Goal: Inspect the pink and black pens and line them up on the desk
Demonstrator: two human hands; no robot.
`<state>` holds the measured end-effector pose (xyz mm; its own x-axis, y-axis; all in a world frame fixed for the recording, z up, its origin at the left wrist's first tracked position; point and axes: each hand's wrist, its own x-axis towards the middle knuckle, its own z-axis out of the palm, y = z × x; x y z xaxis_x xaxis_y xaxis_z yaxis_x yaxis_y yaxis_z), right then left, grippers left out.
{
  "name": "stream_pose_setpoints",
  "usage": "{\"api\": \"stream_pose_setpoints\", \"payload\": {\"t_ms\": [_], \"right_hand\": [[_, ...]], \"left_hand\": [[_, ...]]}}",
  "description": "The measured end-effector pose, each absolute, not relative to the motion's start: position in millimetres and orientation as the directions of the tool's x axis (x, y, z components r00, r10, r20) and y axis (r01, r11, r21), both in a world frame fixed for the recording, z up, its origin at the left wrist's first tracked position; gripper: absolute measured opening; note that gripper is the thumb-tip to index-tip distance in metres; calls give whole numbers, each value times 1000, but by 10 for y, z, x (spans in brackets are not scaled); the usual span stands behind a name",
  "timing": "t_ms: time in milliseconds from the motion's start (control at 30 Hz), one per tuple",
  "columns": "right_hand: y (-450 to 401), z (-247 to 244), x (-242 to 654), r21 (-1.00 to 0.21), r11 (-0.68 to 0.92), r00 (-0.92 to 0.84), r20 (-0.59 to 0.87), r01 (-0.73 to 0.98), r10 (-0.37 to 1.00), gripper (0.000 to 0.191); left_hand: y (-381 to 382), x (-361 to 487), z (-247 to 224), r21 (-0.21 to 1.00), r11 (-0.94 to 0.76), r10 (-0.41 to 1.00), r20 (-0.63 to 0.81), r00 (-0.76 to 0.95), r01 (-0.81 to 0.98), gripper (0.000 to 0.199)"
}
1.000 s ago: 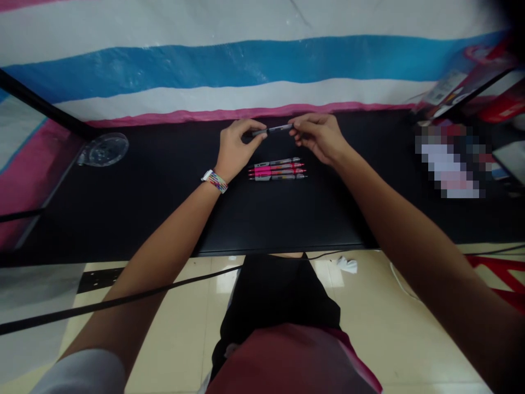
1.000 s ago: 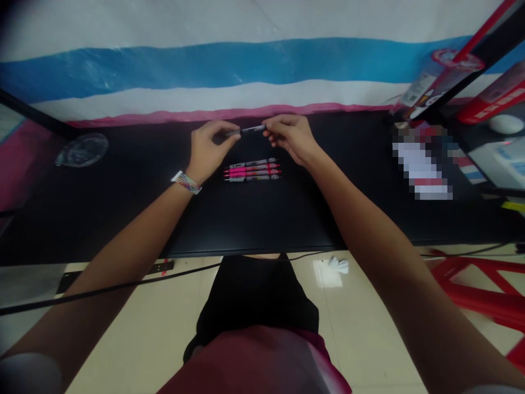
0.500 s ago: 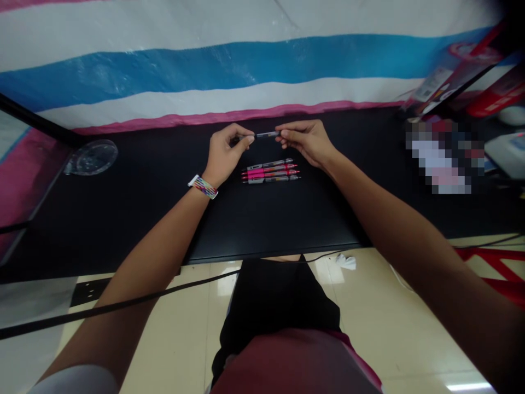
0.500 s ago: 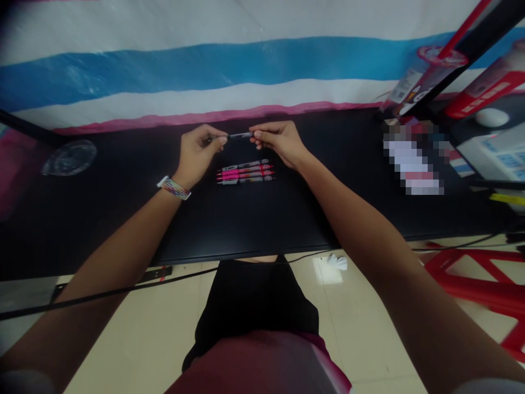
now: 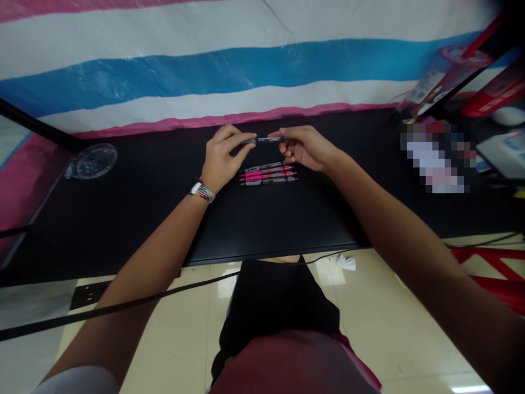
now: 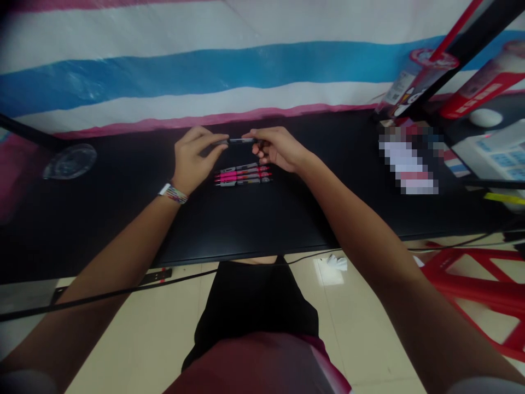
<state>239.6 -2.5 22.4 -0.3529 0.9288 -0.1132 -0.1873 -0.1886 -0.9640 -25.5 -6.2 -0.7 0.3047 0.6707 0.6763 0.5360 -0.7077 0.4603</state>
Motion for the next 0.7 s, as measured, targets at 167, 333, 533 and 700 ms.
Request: {"api": "stream_pose_setpoints", "payload": {"t_ms": [167,333,533,700], "right_hand": [[-67,256,2369,-979,-149,-395,-82,-141,915,19],[-51,237,2387,-989,-76,-405,-17,-129,914,22],[-41,187,2378,-992,4,-392,55,-129,918,26],[12,134,2390,-985,-20,-349,43,-174,936,25]], "left_hand": [[-91,-241,-17,452,-738,653,665,362,501,31],[-151,-191,11,516,-713,694,613,377,474,40],[-89,-191,-2,639,-648,760,577,299,415,37],[7,-200,-79,760,-579,815,551,180,296,30]]}}
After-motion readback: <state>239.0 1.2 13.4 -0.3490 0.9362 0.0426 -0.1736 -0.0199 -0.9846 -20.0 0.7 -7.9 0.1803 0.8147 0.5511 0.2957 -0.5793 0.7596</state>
